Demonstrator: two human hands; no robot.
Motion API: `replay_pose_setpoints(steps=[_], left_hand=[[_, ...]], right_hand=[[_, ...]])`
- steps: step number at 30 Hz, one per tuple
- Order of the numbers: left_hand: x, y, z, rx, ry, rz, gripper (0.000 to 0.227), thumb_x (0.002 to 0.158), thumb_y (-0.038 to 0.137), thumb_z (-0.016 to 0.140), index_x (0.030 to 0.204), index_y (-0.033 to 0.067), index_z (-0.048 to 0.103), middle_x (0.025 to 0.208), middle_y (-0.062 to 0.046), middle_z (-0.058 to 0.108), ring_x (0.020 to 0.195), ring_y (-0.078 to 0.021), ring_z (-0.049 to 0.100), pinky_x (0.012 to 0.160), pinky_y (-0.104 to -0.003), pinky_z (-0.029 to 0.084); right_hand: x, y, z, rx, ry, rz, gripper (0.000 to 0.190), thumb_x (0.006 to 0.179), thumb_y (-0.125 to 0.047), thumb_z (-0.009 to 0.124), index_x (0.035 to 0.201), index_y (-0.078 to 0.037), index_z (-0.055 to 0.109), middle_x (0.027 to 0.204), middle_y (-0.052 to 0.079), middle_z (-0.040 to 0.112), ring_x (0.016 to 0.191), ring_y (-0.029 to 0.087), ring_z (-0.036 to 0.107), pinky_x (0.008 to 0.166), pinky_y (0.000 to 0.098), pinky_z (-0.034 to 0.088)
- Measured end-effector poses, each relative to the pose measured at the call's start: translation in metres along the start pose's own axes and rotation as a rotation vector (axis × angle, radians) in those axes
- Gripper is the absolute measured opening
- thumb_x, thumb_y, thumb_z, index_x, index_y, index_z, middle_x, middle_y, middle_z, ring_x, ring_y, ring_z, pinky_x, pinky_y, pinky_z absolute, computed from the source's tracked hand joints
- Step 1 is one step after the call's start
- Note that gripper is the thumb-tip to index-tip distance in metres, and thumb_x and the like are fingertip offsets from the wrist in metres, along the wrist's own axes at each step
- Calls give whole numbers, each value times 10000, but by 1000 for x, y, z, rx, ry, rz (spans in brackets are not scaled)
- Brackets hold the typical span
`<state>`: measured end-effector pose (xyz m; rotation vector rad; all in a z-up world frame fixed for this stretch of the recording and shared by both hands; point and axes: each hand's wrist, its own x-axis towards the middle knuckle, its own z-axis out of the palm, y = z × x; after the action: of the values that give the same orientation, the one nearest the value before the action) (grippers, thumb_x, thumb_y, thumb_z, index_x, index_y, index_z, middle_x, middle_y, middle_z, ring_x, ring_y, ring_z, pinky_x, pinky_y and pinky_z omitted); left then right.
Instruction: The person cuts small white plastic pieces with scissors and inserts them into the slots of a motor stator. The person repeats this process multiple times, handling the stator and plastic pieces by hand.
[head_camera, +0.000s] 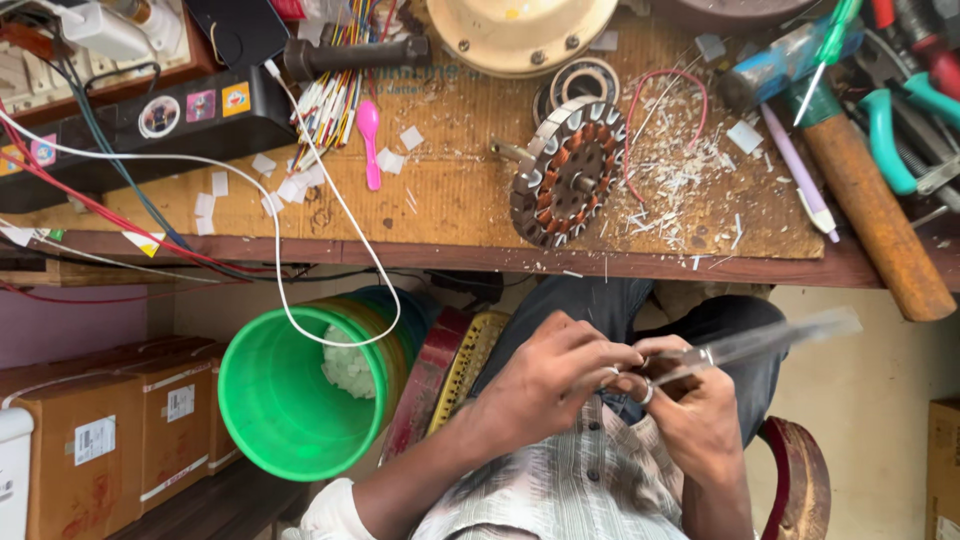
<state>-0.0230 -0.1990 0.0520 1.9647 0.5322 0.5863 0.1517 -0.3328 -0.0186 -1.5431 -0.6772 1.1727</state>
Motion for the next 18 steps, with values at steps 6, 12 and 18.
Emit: replay_pose_setpoints(steps=[6, 12, 18], left_hand=[[-2, -15, 13, -363, 10, -296, 151, 875, 39, 802, 988, 50, 704, 917, -57, 685, 821, -149, 679, 703, -295, 536], [-12, -14, 11, -196, 111, -131, 215, 874, -10, 746, 1076, 62, 755, 968, -85, 679, 851, -156, 695, 724, -279, 570], [-12, -22, 4, -586, 299, -305, 267, 923, -26, 757, 1178, 51, 757, 1015, -49, 712, 811, -89, 668, 610, -228, 557]], right_hand=[[-2, 20, 3, 205, -13, -172, 227, 858, 65, 756, 1039, 17, 627, 1028, 94, 690, 983, 148, 690, 861, 277, 585], [3, 22, 23, 221, 4, -160, 227, 869, 76, 767, 1010, 18, 599, 978, 83, 651, 901, 139, 678, 792, 292, 605], [11, -2, 27, 250, -178, 50, 429, 834, -187, 779, 1185, -2, 616, 909, 94, 708, 724, 157, 707, 639, 280, 598]])
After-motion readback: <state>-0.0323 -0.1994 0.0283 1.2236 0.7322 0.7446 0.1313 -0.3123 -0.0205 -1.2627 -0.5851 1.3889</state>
